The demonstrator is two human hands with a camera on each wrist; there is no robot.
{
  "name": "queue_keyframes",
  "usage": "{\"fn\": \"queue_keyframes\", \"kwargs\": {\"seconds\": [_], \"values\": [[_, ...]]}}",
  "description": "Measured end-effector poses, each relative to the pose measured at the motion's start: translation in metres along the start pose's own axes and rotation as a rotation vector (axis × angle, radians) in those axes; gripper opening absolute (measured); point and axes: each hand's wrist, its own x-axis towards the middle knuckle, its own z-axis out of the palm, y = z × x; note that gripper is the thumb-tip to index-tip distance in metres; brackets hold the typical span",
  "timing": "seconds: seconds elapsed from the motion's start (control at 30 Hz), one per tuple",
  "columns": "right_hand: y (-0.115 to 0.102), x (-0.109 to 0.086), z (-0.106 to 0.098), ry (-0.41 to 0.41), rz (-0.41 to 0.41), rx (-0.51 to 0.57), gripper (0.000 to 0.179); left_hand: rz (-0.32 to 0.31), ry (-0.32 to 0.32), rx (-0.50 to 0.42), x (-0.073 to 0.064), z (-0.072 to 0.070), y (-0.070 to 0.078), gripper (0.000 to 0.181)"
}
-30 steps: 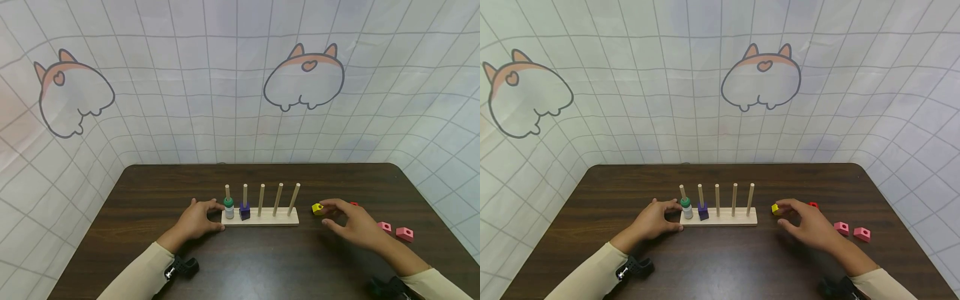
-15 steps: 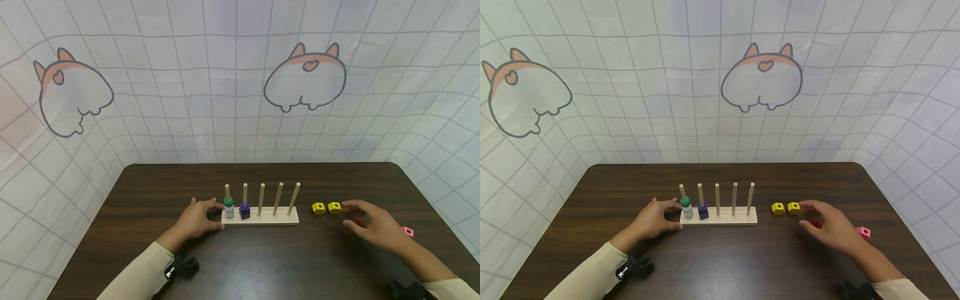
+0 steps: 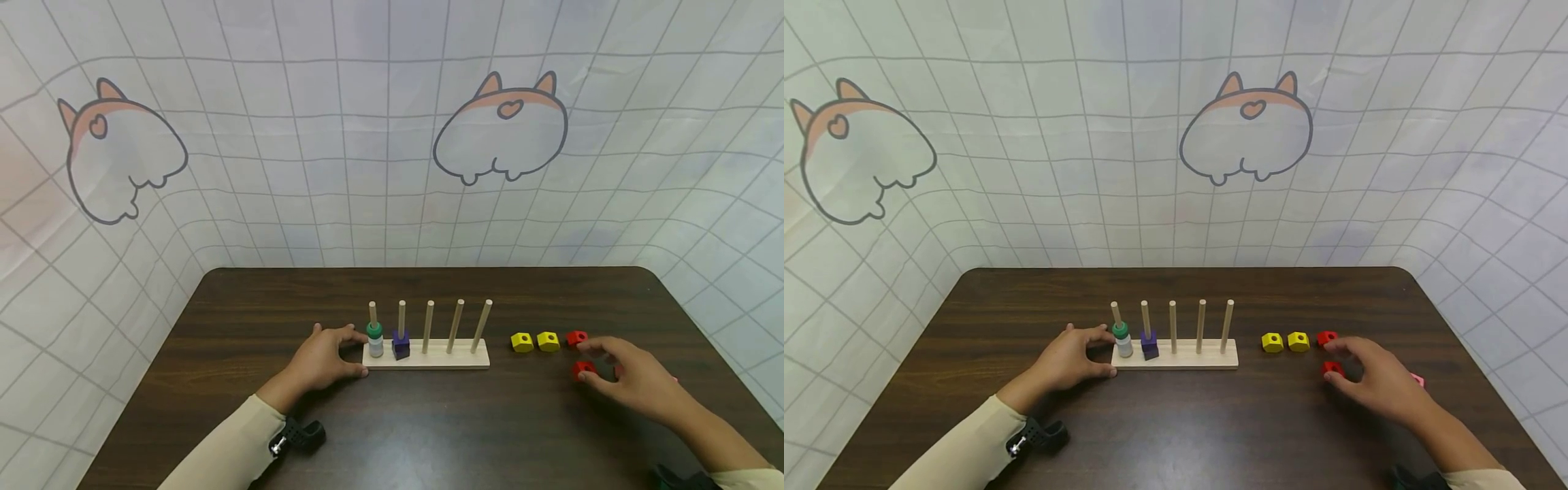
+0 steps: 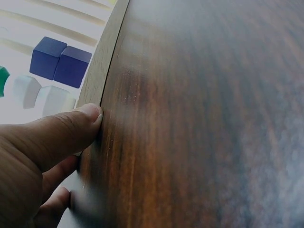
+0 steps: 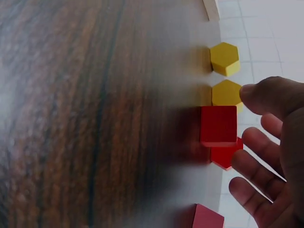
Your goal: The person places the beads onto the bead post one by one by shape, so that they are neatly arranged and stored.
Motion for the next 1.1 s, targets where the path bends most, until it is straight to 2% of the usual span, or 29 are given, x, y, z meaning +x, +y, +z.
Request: {"fn": "queue_keyframes", "kwargs": {"seconds": [0.27,0.67,1.1], "values": [[0.007,-0.001,0.002,-0.033,0.035,-0.037,0.037,-0.010,0.000,0.012,0.000,0.000,0.001,0.052],[0.015,-0.003,0.007,-0.056,0.006,-0.044,0.033,-0.011,-0.002,0.024,0.001,0.001,0.000,0.052],[0.004,0.006,0.018,0.057,-0.114,-0.048,0.037,-0.014,-0.004,0.019,0.000,-0.001,0.001,0.052]]}}
